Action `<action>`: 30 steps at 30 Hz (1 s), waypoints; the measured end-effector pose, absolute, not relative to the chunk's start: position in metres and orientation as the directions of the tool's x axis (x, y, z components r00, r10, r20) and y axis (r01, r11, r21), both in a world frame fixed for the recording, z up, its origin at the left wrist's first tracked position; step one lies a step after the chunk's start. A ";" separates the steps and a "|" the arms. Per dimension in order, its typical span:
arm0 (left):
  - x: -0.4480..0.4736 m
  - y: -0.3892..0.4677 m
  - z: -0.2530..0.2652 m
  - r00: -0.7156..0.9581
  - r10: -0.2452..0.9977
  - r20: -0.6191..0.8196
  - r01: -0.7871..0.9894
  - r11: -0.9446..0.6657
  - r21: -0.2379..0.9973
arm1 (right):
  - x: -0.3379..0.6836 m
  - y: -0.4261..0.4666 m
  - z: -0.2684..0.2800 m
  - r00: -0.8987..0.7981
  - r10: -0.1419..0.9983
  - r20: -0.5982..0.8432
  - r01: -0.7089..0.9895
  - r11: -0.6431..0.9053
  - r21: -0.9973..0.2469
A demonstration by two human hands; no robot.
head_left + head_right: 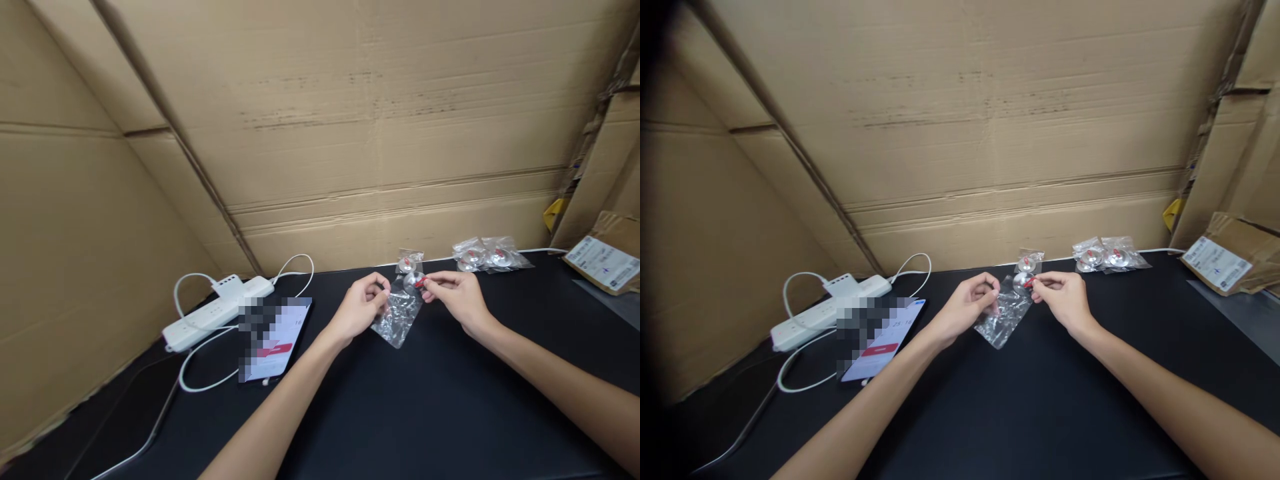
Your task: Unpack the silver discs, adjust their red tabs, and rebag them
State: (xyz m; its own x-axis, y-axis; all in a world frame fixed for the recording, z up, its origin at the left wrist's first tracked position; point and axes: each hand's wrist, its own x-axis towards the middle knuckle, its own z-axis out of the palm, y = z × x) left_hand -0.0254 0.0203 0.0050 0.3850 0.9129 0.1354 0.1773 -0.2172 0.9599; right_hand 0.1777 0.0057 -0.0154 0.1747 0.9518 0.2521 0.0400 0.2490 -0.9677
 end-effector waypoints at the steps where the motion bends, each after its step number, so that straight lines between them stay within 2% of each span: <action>1: -0.026 0.020 0.006 0.385 0.911 0.151 0.197 -0.241 0.950 | 0.179 0.007 -0.015 0.185 0.953 0.241 0.032 0.239 -0.970; 5: -0.028 0.019 0.010 0.384 0.907 0.173 0.191 -0.261 0.946 | 0.180 0.007 -0.015 0.174 0.961 0.214 0.008 0.216 -0.976; 13: -0.026 0.015 0.015 0.469 0.881 0.062 -0.076 -0.030 0.997 | 0.176 0.005 -0.015 0.135 0.971 0.197 0.027 0.195 -0.980; 22: -0.025 0.014 0.018 0.437 0.899 -0.037 -0.230 0.152 0.961 | 0.177 0.004 -0.014 0.093 0.978 0.186 -0.008 0.187 -0.982; 30: -0.016 0.009 0.014 0.437 0.898 0.051 -0.426 0.156 0.891 | 0.177 0.004 -0.010 0.166 0.975 0.147 -0.143 0.171 -0.975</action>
State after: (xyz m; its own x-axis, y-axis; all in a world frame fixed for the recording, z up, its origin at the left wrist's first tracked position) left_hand -0.0157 0.0093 0.0143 0.4372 0.8979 0.0514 -0.4258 0.1563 0.8912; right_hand 0.1768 0.0040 -0.0102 0.1661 0.9751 0.1471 -0.1431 0.1715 -0.9747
